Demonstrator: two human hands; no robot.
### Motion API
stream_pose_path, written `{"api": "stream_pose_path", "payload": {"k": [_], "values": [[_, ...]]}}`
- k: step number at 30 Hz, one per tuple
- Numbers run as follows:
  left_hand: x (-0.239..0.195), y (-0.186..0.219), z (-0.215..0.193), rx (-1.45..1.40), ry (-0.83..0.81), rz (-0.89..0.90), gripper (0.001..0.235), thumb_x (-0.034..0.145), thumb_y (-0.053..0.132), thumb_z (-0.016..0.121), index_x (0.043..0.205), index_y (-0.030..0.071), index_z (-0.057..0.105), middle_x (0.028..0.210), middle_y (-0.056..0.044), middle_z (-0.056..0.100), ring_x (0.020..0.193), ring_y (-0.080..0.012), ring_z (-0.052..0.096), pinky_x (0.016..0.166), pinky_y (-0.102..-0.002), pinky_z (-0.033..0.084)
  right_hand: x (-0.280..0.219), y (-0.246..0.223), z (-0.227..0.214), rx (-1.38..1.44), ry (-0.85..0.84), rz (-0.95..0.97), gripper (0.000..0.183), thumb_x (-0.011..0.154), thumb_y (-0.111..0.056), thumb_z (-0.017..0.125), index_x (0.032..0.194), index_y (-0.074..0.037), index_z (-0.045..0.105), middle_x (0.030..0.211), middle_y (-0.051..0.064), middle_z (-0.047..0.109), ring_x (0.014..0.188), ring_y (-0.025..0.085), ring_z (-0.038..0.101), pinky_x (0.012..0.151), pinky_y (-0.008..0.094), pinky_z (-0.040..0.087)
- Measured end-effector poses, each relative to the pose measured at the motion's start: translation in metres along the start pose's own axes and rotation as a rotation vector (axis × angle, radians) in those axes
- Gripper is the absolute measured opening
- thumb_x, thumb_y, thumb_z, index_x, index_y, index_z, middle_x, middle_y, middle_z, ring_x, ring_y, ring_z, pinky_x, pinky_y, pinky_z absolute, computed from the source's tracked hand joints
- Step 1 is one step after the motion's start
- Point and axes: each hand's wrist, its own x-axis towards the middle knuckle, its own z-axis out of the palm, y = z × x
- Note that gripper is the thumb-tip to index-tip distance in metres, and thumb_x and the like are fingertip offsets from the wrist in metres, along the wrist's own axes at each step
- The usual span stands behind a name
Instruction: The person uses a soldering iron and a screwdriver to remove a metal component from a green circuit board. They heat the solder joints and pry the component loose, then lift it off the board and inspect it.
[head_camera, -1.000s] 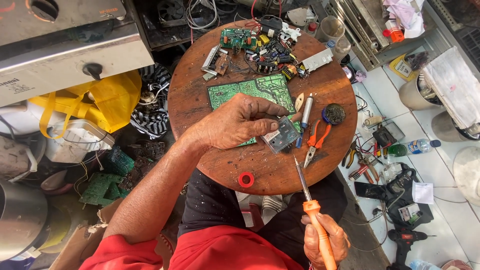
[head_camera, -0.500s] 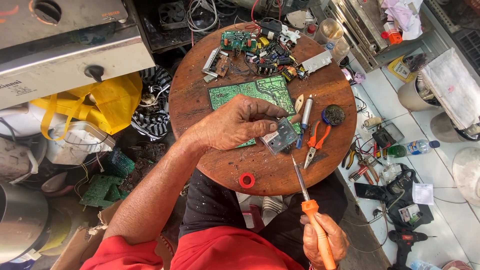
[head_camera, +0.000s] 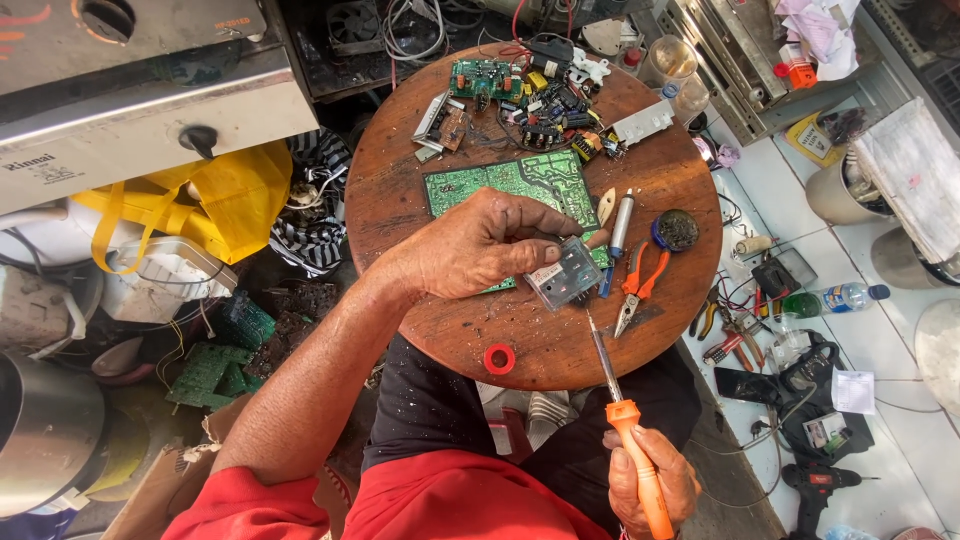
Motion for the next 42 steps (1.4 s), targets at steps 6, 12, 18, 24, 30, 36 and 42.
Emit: {"api": "stream_pose_path", "payload": {"k": [6,12,18,24,30,36,42], "values": [[-0.002,-0.009,0.002,-0.352,0.048,0.019,0.04,0.105,0.006,0.053,0.146,0.004,0.055,0.088,0.002,0.057,0.082,-0.0131,0.06,0.073,-0.028,0.054,0.002,-0.002,0.001,-0.033,0.012,-0.013,0.024,0.091,-0.015,0.068,0.109,0.0,0.065,0.086,0.016,0.072,0.068,0.022,0.078,0.065,0.026,0.063],[0.009,-0.073,0.019,-1.101,0.58,-0.049,0.051,0.103,0.052,0.046,0.128,0.012,0.066,0.09,-0.002,0.064,0.076,-0.0159,0.059,0.057,-0.031,0.044,0.015,-0.028,0.001,-0.12,-0.052,0.044,0.031,0.096,-0.024,0.062,0.117,-0.003,0.063,0.087,0.014,0.076,0.073,0.017,0.076,0.076,0.026,0.06],[-0.005,-0.051,0.026,-1.193,0.392,0.135,0.065,0.105,0.057,0.051,0.131,-0.001,0.062,0.09,-0.007,0.068,0.06,-0.0105,0.051,0.048,-0.025,0.034,0.009,-0.044,-0.001,-0.039,-0.094,0.284,0.03,0.097,-0.015,0.064,0.123,0.001,0.064,0.096,0.023,0.074,0.08,0.023,0.076,0.083,0.028,0.06],[-0.006,-0.046,0.029,-1.145,0.221,0.136,0.069,0.11,0.055,0.042,0.148,-0.003,0.047,0.104,-0.014,0.073,0.07,-0.0188,0.064,0.056,-0.026,0.046,0.008,-0.028,-0.001,-0.085,-0.123,0.159,0.03,0.095,-0.019,0.065,0.121,-0.003,0.064,0.092,0.018,0.076,0.079,0.018,0.077,0.079,0.025,0.062],[-0.005,-0.06,0.03,-1.217,0.224,0.091,0.073,0.106,0.057,0.048,0.153,0.001,0.044,0.131,-0.026,0.067,0.084,-0.024,0.072,0.066,-0.029,0.057,0.007,-0.03,-0.001,-0.083,-0.1,0.193,0.029,0.093,-0.019,0.068,0.118,-0.005,0.065,0.091,0.016,0.076,0.08,0.019,0.078,0.082,0.026,0.062],[-0.003,-0.073,0.031,-1.333,0.21,0.073,0.065,0.108,0.055,0.048,0.15,0.006,0.049,0.129,-0.03,0.067,0.08,-0.0304,0.073,0.064,-0.032,0.057,0.009,-0.028,-0.004,-0.091,-0.136,0.185,0.031,0.092,-0.019,0.067,0.119,-0.003,0.064,0.09,0.016,0.076,0.078,0.02,0.078,0.079,0.028,0.063],[-0.003,-0.077,0.03,-1.4,0.241,-0.012,0.065,0.107,0.054,0.049,0.149,0.004,0.046,0.128,-0.029,0.066,0.075,-0.0338,0.075,0.052,-0.035,0.063,0.012,-0.028,-0.003,-0.104,-0.127,0.144,0.029,0.093,-0.021,0.067,0.116,-0.003,0.065,0.088,0.014,0.076,0.077,0.019,0.078,0.077,0.027,0.063]]}}
